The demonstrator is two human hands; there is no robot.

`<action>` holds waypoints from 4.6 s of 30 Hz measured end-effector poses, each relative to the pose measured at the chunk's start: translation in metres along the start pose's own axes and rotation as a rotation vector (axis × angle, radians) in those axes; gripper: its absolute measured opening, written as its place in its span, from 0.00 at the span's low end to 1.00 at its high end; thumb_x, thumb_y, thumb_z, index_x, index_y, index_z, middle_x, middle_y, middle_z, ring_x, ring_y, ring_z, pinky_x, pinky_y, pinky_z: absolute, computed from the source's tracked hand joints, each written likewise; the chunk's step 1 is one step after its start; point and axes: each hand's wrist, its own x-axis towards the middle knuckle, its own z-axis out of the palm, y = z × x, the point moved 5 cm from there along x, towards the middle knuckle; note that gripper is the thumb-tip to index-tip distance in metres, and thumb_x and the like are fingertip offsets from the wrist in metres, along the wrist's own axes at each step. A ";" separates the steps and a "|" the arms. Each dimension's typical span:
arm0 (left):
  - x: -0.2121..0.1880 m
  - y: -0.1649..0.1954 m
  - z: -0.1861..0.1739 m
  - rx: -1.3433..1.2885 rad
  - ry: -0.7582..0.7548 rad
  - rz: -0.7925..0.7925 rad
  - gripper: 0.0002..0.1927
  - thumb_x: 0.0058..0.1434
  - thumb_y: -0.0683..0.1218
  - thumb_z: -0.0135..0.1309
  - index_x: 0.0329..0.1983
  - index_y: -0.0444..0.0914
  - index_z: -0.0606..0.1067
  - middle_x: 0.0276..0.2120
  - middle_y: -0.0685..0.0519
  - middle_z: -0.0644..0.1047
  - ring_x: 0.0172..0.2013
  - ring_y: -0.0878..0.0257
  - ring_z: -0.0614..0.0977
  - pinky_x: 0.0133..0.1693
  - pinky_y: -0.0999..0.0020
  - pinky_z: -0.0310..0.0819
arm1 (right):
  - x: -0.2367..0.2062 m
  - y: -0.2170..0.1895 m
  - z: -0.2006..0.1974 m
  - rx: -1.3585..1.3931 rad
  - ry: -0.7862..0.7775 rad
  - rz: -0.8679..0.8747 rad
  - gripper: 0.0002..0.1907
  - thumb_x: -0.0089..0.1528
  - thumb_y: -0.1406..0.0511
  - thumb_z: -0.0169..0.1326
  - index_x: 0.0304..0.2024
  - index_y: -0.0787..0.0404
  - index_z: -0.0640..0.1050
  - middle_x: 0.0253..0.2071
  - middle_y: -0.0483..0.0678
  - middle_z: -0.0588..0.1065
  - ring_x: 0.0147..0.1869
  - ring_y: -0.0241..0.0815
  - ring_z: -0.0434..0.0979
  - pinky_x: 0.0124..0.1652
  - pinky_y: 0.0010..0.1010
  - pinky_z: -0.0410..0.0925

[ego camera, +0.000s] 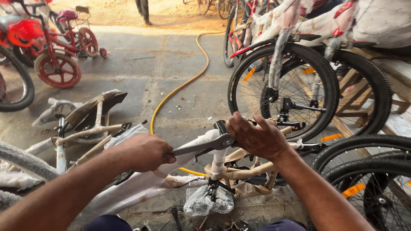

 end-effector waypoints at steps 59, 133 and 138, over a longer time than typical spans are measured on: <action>0.052 0.004 0.186 -0.648 0.830 0.258 0.10 0.64 0.49 0.58 0.34 0.38 0.79 0.19 0.45 0.79 0.21 0.46 0.83 0.25 0.50 0.74 | -0.075 -0.165 0.063 2.112 -0.279 1.973 0.16 0.59 0.57 0.58 0.43 0.59 0.83 0.35 0.47 0.83 0.39 0.34 0.83 0.37 0.39 0.77; 0.075 0.064 0.008 -0.410 0.272 0.089 0.50 0.52 0.68 0.63 0.70 0.40 0.59 0.54 0.40 0.78 0.54 0.46 0.81 0.56 0.54 0.72 | 0.046 -0.226 0.018 2.760 0.736 2.123 0.35 0.68 0.37 0.29 0.32 0.58 0.70 0.19 0.43 0.64 0.19 0.37 0.64 0.23 0.30 0.62; 0.077 0.061 0.000 -0.418 0.336 0.125 0.41 0.54 0.64 0.62 0.64 0.39 0.65 0.48 0.40 0.81 0.49 0.45 0.83 0.51 0.52 0.75 | 0.079 -0.216 0.006 2.739 0.980 2.121 0.36 0.66 0.35 0.31 0.35 0.57 0.71 0.24 0.45 0.67 0.25 0.40 0.68 0.30 0.36 0.66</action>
